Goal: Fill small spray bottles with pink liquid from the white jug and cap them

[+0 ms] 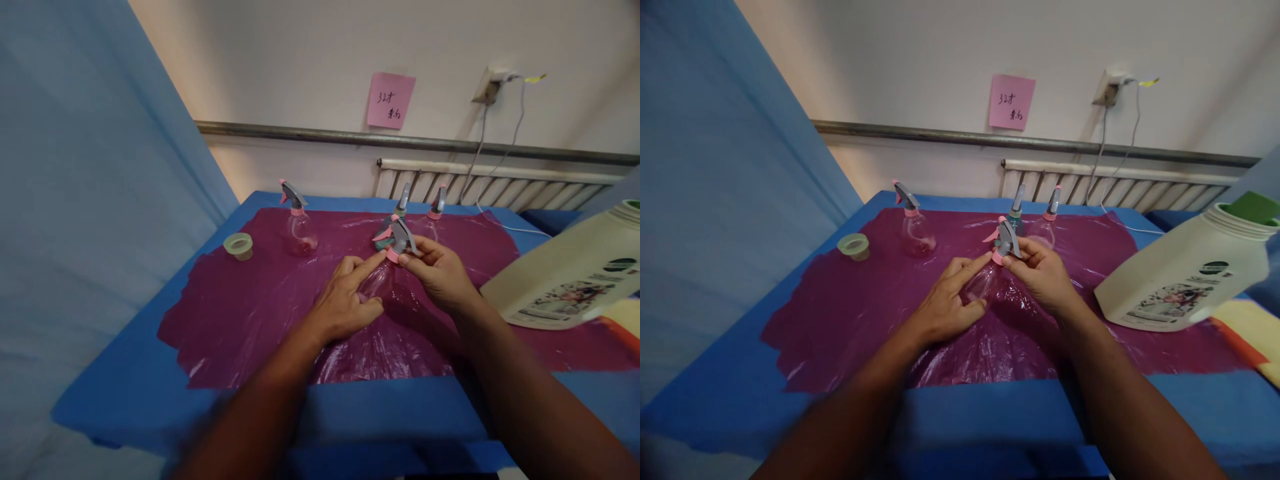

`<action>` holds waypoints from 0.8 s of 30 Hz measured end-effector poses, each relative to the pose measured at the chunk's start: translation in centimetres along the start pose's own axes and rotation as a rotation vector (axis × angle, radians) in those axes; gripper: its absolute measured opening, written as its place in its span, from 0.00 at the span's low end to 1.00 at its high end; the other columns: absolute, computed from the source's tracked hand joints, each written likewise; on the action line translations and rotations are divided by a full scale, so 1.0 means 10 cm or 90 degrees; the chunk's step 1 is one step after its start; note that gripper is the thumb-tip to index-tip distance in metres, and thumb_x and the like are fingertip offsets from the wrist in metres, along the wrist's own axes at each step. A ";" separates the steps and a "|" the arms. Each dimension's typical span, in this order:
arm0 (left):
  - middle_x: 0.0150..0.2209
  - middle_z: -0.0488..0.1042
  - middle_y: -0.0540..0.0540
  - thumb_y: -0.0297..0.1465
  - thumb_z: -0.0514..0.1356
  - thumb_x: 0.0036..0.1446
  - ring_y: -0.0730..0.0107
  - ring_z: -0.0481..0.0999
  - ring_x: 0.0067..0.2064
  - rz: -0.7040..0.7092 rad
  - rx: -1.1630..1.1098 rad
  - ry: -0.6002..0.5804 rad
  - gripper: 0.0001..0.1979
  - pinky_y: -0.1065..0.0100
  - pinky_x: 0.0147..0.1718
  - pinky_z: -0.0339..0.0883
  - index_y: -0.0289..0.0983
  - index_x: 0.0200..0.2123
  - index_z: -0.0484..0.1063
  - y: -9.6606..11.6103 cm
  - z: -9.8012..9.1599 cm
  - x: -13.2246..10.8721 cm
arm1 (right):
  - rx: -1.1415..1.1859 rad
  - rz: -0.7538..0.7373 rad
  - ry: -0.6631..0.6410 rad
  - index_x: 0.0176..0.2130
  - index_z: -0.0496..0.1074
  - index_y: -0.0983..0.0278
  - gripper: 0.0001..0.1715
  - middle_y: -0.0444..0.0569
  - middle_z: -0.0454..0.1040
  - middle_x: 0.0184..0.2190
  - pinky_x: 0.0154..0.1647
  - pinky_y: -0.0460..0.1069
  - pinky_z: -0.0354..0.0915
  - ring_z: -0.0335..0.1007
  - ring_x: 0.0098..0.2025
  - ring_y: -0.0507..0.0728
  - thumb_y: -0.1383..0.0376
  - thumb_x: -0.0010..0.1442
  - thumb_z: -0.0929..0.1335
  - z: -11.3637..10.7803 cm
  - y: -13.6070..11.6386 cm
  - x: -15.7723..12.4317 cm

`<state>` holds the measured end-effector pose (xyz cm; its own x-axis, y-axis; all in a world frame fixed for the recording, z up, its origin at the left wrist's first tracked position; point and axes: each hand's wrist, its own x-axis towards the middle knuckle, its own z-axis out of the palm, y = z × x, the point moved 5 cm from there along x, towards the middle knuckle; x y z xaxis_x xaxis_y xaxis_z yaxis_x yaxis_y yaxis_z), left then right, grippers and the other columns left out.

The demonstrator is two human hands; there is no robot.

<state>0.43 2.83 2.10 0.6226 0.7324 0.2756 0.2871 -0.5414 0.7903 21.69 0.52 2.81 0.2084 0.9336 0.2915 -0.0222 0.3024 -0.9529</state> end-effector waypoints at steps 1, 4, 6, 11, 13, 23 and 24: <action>0.57 0.72 0.45 0.30 0.67 0.61 0.55 0.78 0.56 -0.001 -0.002 0.003 0.47 0.46 0.62 0.78 0.59 0.81 0.64 0.00 0.00 0.00 | 0.001 -0.001 0.001 0.50 0.88 0.53 0.24 0.47 0.90 0.48 0.66 0.61 0.78 0.86 0.52 0.61 0.51 0.57 0.87 0.01 0.01 0.00; 0.60 0.72 0.45 0.30 0.67 0.62 0.55 0.79 0.58 -0.012 -0.032 0.005 0.47 0.48 0.63 0.78 0.58 0.82 0.63 0.01 0.01 -0.01 | 0.014 -0.009 0.016 0.51 0.88 0.53 0.24 0.48 0.90 0.50 0.66 0.61 0.78 0.87 0.52 0.62 0.50 0.58 0.87 0.01 0.04 0.00; 0.63 0.72 0.44 0.30 0.67 0.61 0.54 0.79 0.59 -0.020 -0.053 0.002 0.47 0.47 0.65 0.77 0.59 0.82 0.64 0.02 0.01 0.00 | 0.027 -0.008 0.021 0.51 0.88 0.53 0.24 0.48 0.90 0.50 0.66 0.62 0.78 0.87 0.52 0.62 0.49 0.58 0.86 0.01 0.06 0.00; 0.65 0.77 0.42 0.29 0.67 0.58 0.47 0.80 0.62 -0.041 -0.128 -0.033 0.48 0.39 0.68 0.76 0.58 0.81 0.67 0.03 -0.04 0.02 | 0.059 0.016 -0.017 0.51 0.88 0.52 0.25 0.49 0.90 0.52 0.68 0.64 0.77 0.87 0.55 0.65 0.47 0.58 0.86 0.03 0.04 -0.01; 0.68 0.77 0.42 0.29 0.67 0.57 0.45 0.81 0.64 -0.038 -0.186 -0.060 0.48 0.39 0.68 0.76 0.57 0.80 0.68 0.03 -0.05 0.03 | 0.072 0.029 -0.028 0.51 0.88 0.52 0.26 0.50 0.90 0.52 0.69 0.65 0.77 0.87 0.57 0.66 0.46 0.57 0.86 0.03 0.02 -0.02; 0.61 0.82 0.39 0.33 0.69 0.50 0.47 0.84 0.58 -0.133 -0.491 -0.121 0.39 0.50 0.55 0.79 0.45 0.67 0.69 0.00 0.05 -0.02 | 0.112 0.046 -0.061 0.49 0.87 0.53 0.29 0.51 0.90 0.48 0.69 0.66 0.76 0.88 0.54 0.68 0.43 0.54 0.87 0.05 -0.06 -0.06; 0.59 0.83 0.39 0.34 0.70 0.49 0.49 0.84 0.56 -0.140 -0.535 -0.135 0.38 0.51 0.54 0.79 0.44 0.65 0.70 0.00 0.07 -0.02 | 0.119 0.049 -0.061 0.49 0.87 0.53 0.30 0.51 0.90 0.48 0.68 0.66 0.76 0.88 0.54 0.68 0.43 0.54 0.87 0.05 -0.06 -0.07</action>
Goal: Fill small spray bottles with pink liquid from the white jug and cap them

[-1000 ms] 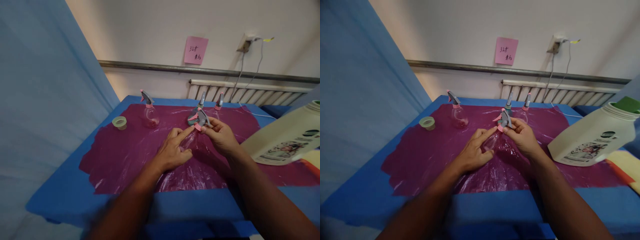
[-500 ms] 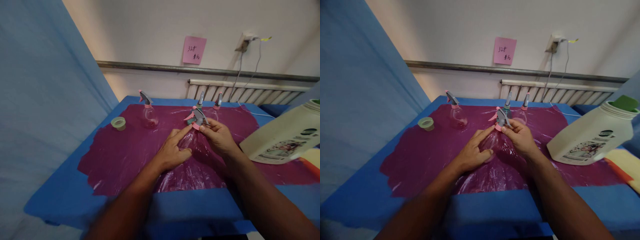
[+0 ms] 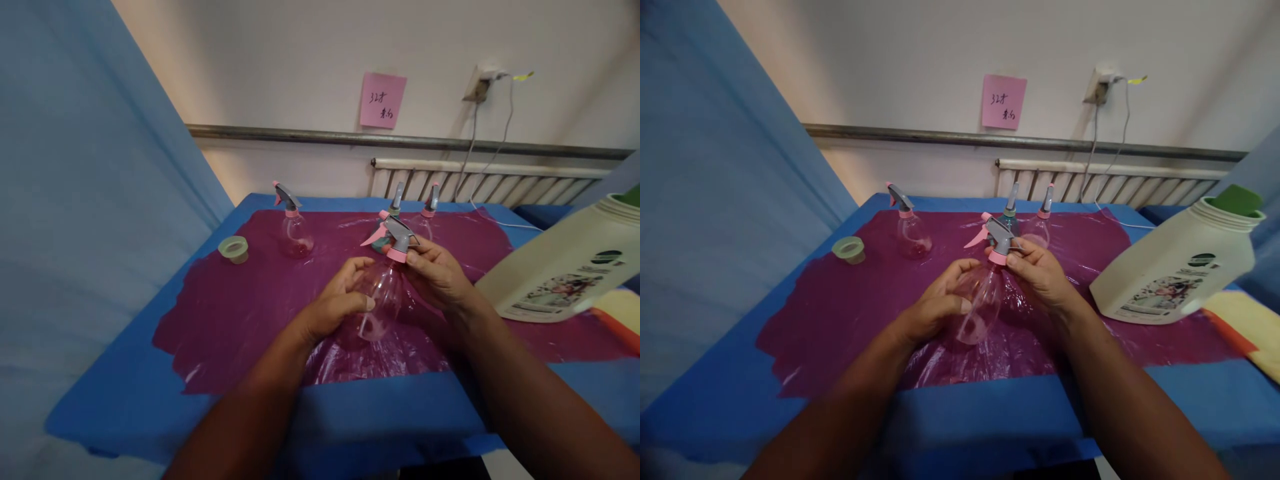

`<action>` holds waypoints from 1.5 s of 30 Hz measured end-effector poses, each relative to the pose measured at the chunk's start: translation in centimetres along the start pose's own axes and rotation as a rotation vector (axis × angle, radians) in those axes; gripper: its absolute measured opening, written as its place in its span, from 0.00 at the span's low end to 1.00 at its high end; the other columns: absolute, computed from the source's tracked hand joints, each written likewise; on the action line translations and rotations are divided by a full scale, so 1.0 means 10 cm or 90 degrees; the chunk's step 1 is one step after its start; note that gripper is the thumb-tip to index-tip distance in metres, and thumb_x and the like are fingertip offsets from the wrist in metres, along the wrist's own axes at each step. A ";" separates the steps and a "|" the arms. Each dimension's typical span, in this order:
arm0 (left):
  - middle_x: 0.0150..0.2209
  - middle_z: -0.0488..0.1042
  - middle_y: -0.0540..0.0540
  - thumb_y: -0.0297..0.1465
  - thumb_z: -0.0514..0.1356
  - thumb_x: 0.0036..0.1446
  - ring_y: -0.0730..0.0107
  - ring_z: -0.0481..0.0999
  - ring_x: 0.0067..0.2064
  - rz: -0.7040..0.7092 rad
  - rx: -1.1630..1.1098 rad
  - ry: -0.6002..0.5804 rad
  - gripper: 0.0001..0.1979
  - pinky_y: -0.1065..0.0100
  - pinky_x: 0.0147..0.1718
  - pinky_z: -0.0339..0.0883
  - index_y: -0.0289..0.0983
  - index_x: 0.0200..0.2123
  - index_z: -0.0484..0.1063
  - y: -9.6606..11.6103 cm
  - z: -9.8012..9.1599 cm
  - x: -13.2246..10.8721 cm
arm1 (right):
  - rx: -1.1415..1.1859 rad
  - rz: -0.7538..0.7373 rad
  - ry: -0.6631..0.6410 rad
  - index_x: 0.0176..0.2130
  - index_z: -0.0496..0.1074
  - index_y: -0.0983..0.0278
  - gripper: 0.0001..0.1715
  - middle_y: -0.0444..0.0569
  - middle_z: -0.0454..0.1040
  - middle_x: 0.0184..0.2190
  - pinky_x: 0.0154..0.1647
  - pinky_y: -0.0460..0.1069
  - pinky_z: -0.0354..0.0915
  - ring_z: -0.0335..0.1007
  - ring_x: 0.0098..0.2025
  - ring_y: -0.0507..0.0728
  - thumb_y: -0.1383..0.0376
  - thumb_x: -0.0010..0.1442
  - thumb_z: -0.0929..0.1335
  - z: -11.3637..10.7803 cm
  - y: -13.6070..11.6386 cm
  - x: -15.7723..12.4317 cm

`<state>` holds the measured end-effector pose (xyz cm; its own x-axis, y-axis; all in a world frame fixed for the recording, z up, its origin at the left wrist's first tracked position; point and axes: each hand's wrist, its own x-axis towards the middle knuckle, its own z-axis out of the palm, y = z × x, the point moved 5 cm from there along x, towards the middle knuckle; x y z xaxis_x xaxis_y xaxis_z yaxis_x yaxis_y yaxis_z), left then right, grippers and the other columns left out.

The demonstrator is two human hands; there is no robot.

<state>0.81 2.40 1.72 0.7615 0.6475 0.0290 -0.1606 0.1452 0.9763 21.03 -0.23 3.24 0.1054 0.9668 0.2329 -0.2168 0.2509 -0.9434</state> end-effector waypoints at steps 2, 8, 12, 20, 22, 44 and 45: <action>0.58 0.83 0.39 0.33 0.71 0.48 0.51 0.84 0.54 -0.011 -0.085 -0.033 0.37 0.53 0.52 0.77 0.43 0.63 0.71 0.00 0.03 0.01 | 0.022 0.006 0.003 0.49 0.87 0.52 0.30 0.51 0.90 0.47 0.67 0.65 0.77 0.87 0.54 0.67 0.43 0.53 0.87 0.02 0.01 -0.01; 0.54 0.82 0.39 0.32 0.72 0.48 0.54 0.84 0.48 -0.029 -0.198 -0.077 0.36 0.57 0.48 0.76 0.41 0.62 0.75 -0.04 0.04 0.02 | 0.088 0.005 0.011 0.49 0.87 0.53 0.29 0.49 0.90 0.47 0.65 0.60 0.78 0.87 0.53 0.64 0.47 0.52 0.88 0.05 0.03 -0.02; 0.62 0.80 0.39 0.32 0.75 0.51 0.52 0.82 0.56 0.016 -0.129 -0.054 0.43 0.54 0.57 0.76 0.44 0.71 0.72 -0.05 -0.01 0.04 | 0.085 0.002 -0.013 0.50 0.88 0.54 0.29 0.50 0.90 0.47 0.64 0.59 0.78 0.86 0.52 0.63 0.48 0.53 0.88 0.04 0.05 0.01; 0.77 0.72 0.41 0.31 0.75 0.57 0.42 0.79 0.68 0.076 0.159 -0.010 0.51 0.42 0.67 0.76 0.53 0.82 0.64 0.05 0.00 0.01 | 0.066 0.017 0.004 0.52 0.86 0.53 0.31 0.48 0.89 0.47 0.61 0.60 0.78 0.84 0.49 0.62 0.50 0.52 0.89 0.06 0.12 0.05; 0.78 0.71 0.42 0.30 0.74 0.58 0.41 0.78 0.71 0.097 0.231 -0.004 0.50 0.41 0.70 0.74 0.53 0.82 0.65 0.08 0.00 0.01 | 0.053 0.020 0.022 0.53 0.84 0.53 0.33 0.48 0.88 0.48 0.62 0.62 0.78 0.84 0.51 0.64 0.50 0.52 0.89 0.08 0.14 0.05; 0.83 0.63 0.49 0.30 0.68 0.59 0.40 0.62 0.83 0.133 0.366 0.064 0.51 0.33 0.81 0.57 0.59 0.83 0.61 0.12 -0.07 0.00 | 0.058 -0.028 0.075 0.56 0.84 0.53 0.35 0.47 0.89 0.49 0.66 0.60 0.77 0.85 0.52 0.61 0.53 0.53 0.88 0.05 0.19 0.08; 0.83 0.64 0.48 0.30 0.69 0.59 0.38 0.62 0.83 0.122 0.385 0.071 0.51 0.32 0.81 0.57 0.58 0.83 0.61 0.11 -0.07 0.00 | 0.056 -0.027 0.089 0.55 0.84 0.53 0.36 0.46 0.89 0.48 0.65 0.60 0.77 0.85 0.51 0.61 0.53 0.51 0.89 0.05 0.22 0.09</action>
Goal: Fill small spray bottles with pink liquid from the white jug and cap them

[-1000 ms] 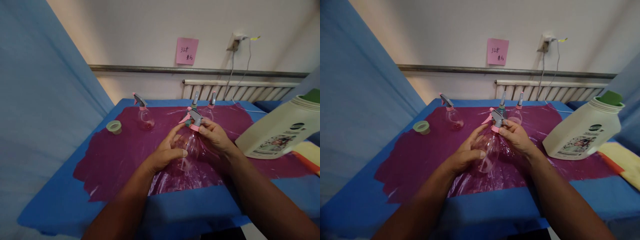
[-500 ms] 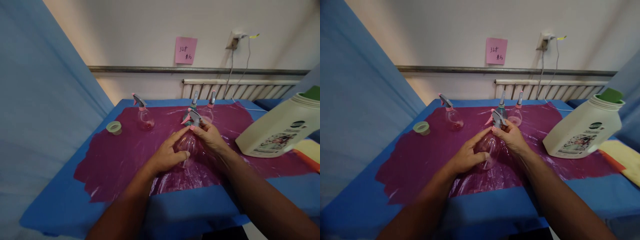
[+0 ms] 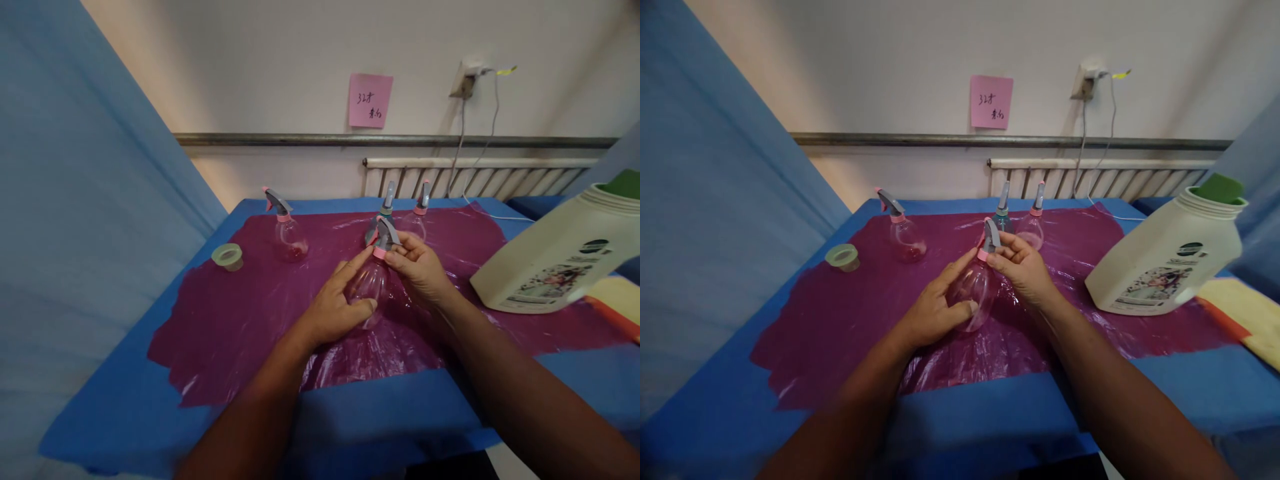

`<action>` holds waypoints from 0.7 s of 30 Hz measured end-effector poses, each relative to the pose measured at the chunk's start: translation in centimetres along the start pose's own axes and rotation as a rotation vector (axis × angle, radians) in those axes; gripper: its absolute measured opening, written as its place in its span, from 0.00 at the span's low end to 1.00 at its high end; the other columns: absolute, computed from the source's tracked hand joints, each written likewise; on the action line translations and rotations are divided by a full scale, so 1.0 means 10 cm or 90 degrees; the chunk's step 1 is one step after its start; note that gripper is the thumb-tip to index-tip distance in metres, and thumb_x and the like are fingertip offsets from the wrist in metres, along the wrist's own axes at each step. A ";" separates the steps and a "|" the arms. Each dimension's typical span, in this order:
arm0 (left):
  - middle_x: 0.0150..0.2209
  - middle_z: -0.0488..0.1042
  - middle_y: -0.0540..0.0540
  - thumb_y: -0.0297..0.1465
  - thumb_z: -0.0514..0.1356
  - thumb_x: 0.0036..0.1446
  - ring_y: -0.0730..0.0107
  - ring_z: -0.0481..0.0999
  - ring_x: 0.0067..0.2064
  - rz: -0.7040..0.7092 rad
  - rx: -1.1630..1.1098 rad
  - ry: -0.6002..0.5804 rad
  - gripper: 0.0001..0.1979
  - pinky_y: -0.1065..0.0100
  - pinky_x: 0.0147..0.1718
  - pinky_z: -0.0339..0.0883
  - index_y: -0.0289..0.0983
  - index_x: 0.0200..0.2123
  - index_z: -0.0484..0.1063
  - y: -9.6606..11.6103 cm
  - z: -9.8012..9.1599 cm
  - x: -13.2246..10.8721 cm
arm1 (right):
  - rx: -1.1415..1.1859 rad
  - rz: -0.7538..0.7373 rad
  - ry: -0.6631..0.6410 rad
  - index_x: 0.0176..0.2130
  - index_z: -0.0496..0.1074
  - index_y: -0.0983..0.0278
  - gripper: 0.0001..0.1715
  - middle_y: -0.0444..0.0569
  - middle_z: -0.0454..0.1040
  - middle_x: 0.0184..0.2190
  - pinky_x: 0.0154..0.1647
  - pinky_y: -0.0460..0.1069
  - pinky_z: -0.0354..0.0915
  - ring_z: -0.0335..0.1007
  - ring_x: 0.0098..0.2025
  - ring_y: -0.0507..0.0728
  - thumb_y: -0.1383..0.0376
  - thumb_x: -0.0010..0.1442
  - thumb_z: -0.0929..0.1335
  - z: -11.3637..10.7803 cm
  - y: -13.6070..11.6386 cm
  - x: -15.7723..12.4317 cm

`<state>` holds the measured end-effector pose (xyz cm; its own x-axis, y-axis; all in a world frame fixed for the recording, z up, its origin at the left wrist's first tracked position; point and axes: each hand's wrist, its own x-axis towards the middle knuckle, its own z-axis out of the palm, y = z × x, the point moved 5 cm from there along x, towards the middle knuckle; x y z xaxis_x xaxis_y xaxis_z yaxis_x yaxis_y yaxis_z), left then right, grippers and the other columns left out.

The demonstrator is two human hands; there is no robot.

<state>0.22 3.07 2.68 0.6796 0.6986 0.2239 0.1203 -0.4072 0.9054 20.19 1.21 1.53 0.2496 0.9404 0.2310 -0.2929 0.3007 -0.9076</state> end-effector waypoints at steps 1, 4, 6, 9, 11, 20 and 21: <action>0.82 0.66 0.47 0.31 0.69 0.58 0.37 0.63 0.83 -0.009 0.016 -0.001 0.51 0.31 0.80 0.58 0.58 0.83 0.61 0.00 0.01 0.00 | -0.001 0.001 0.013 0.55 0.84 0.53 0.37 0.46 0.89 0.48 0.64 0.59 0.78 0.84 0.50 0.60 0.53 0.49 0.90 0.00 0.02 0.00; 0.79 0.69 0.42 0.31 0.68 0.59 0.38 0.71 0.77 -0.003 0.025 -0.013 0.50 0.33 0.78 0.64 0.53 0.83 0.62 0.02 0.03 0.01 | 0.007 0.001 0.022 0.58 0.82 0.51 0.42 0.45 0.88 0.50 0.65 0.60 0.78 0.84 0.51 0.61 0.51 0.48 0.90 0.03 0.02 -0.02; 0.77 0.71 0.40 0.31 0.68 0.59 0.40 0.74 0.74 0.014 0.020 -0.018 0.50 0.35 0.77 0.66 0.51 0.83 0.62 0.04 0.02 0.01 | 0.021 -0.012 0.002 0.61 0.80 0.51 0.44 0.48 0.88 0.54 0.69 0.63 0.76 0.84 0.56 0.63 0.47 0.50 0.89 0.07 -0.02 -0.05; 0.76 0.72 0.42 0.31 0.68 0.58 0.40 0.73 0.75 0.024 0.021 -0.013 0.50 0.33 0.78 0.64 0.53 0.83 0.63 0.04 0.01 0.01 | 0.038 -0.018 -0.042 0.65 0.79 0.52 0.44 0.52 0.86 0.59 0.74 0.66 0.72 0.83 0.63 0.67 0.45 0.56 0.86 0.12 -0.10 -0.08; 0.76 0.72 0.43 0.31 0.68 0.58 0.40 0.73 0.75 0.028 0.016 -0.014 0.50 0.33 0.77 0.65 0.55 0.83 0.63 0.03 0.00 0.01 | 0.033 -0.014 -0.053 0.67 0.78 0.52 0.44 0.52 0.87 0.58 0.75 0.68 0.71 0.84 0.63 0.68 0.47 0.57 0.85 0.12 -0.13 -0.09; 0.70 0.74 0.40 0.32 0.74 0.59 0.45 0.78 0.67 0.053 0.098 0.076 0.53 0.40 0.71 0.73 0.56 0.84 0.59 0.00 0.06 -0.04 | -0.053 -0.058 0.008 0.63 0.79 0.49 0.44 0.48 0.83 0.67 0.74 0.64 0.74 0.80 0.66 0.64 0.51 0.52 0.88 0.00 -0.07 -0.02; 0.69 0.74 0.41 0.33 0.75 0.59 0.46 0.77 0.68 0.067 0.126 0.095 0.54 0.41 0.73 0.72 0.55 0.84 0.58 -0.01 0.07 -0.04 | -0.059 -0.062 0.019 0.63 0.79 0.49 0.44 0.48 0.83 0.67 0.73 0.64 0.74 0.80 0.65 0.64 0.52 0.52 0.88 0.00 -0.08 -0.02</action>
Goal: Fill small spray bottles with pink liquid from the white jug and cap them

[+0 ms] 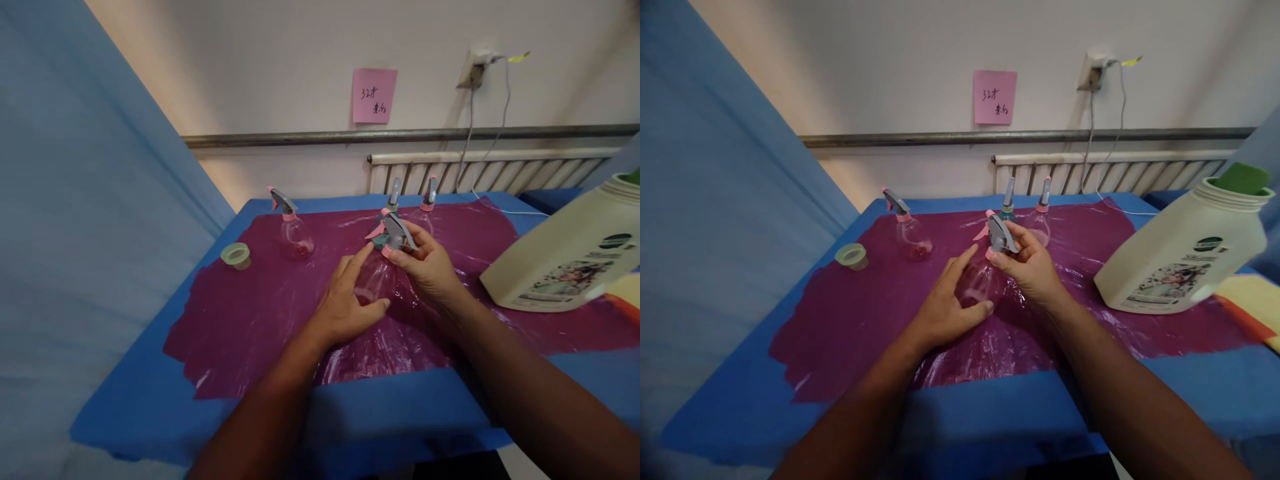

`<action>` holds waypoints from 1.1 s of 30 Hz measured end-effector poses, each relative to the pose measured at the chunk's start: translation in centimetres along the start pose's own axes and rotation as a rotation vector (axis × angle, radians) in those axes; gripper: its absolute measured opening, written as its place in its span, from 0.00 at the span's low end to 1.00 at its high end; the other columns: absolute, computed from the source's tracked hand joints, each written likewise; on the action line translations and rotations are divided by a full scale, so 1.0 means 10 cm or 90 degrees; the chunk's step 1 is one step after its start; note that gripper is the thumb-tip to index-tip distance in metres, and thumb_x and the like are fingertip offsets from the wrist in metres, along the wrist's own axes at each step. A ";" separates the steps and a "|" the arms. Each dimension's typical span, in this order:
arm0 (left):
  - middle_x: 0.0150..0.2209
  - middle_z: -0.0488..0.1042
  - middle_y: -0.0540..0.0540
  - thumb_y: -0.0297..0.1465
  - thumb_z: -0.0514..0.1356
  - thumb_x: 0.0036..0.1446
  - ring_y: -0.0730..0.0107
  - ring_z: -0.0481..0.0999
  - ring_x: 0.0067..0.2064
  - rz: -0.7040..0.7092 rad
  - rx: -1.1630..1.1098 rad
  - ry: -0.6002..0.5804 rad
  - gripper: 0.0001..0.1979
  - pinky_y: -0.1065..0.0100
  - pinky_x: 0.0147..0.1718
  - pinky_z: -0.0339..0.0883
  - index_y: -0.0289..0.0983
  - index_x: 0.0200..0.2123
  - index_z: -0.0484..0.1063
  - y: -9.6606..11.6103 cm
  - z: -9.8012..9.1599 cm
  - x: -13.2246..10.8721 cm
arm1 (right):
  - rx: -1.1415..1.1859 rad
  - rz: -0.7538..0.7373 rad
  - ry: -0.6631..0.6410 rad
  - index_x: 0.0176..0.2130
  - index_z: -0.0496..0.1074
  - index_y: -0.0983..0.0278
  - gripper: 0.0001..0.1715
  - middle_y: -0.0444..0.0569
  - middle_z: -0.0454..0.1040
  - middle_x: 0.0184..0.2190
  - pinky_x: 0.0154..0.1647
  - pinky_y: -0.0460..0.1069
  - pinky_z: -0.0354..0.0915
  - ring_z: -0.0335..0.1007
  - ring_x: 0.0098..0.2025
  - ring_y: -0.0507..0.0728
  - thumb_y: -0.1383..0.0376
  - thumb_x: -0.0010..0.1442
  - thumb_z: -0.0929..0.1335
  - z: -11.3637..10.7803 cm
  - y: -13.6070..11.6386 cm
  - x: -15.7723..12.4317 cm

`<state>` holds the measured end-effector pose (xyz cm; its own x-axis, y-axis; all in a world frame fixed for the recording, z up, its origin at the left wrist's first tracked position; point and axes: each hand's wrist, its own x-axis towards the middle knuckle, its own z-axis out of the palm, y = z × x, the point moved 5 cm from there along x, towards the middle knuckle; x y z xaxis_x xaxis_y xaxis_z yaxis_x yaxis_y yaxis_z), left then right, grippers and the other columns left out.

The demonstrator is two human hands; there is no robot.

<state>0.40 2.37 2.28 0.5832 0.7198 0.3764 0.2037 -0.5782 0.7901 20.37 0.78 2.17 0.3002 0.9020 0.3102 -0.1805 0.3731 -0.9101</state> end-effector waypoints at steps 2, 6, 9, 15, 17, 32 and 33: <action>0.68 0.73 0.41 0.33 0.77 0.58 0.46 0.76 0.69 0.031 0.050 0.035 0.55 0.43 0.73 0.71 0.53 0.83 0.57 0.00 0.00 -0.01 | -0.013 -0.006 0.020 0.62 0.78 0.50 0.44 0.48 0.85 0.63 0.70 0.64 0.76 0.82 0.63 0.64 0.52 0.51 0.89 0.00 -0.02 -0.02; 0.69 0.71 0.39 0.34 0.77 0.60 0.45 0.74 0.71 0.079 0.127 0.054 0.50 0.43 0.72 0.72 0.48 0.81 0.60 0.00 0.02 -0.02 | -0.050 -0.039 0.026 0.62 0.78 0.50 0.42 0.49 0.86 0.59 0.67 0.63 0.78 0.83 0.59 0.63 0.52 0.54 0.88 0.06 -0.13 -0.09; 0.70 0.70 0.38 0.34 0.74 0.60 0.45 0.74 0.72 0.082 0.153 0.052 0.47 0.44 0.71 0.73 0.46 0.79 0.62 0.00 0.01 -0.03 | -0.069 -0.068 0.011 0.63 0.77 0.50 0.40 0.49 0.86 0.57 0.66 0.63 0.78 0.83 0.58 0.63 0.52 0.56 0.87 0.12 -0.17 -0.13; 0.66 0.73 0.39 0.29 0.73 0.56 0.47 0.76 0.69 0.047 0.130 0.165 0.41 0.45 0.71 0.72 0.44 0.72 0.67 -0.02 -0.13 0.02 | -0.082 -0.125 -0.006 0.68 0.73 0.49 0.39 0.52 0.83 0.58 0.66 0.65 0.77 0.82 0.58 0.64 0.51 0.65 0.83 0.18 -0.08 -0.20; 0.65 0.74 0.39 0.31 0.74 0.56 0.48 0.77 0.68 0.014 0.135 0.230 0.39 0.45 0.70 0.72 0.44 0.70 0.68 -0.08 -0.21 0.04 | -0.117 -0.159 0.000 0.70 0.72 0.49 0.37 0.53 0.82 0.59 0.65 0.65 0.77 0.82 0.57 0.63 0.53 0.68 0.81 0.18 -0.07 -0.24; 0.78 0.69 0.32 0.35 0.74 0.63 0.40 0.70 0.78 -0.153 0.172 0.305 0.44 0.38 0.79 0.62 0.41 0.78 0.63 -0.85 -0.54 0.17 | -0.413 -0.339 -0.126 0.70 0.76 0.53 0.27 0.53 0.87 0.53 0.59 0.67 0.81 0.85 0.52 0.66 0.59 0.75 0.74 0.36 -0.20 -0.40; 0.78 0.69 0.32 0.35 0.73 0.64 0.41 0.70 0.79 -0.139 0.174 0.289 0.43 0.38 0.79 0.62 0.41 0.78 0.63 -0.88 -0.53 0.17 | -0.417 -0.334 -0.133 0.69 0.76 0.53 0.27 0.53 0.87 0.52 0.59 0.67 0.81 0.86 0.52 0.66 0.59 0.75 0.74 0.36 -0.18 -0.39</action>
<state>-4.52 10.72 -1.44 0.1218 0.8915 0.4363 0.5124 -0.4329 0.7417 16.18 -2.62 3.60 0.0029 0.6935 0.7204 0.5291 0.6102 -0.5896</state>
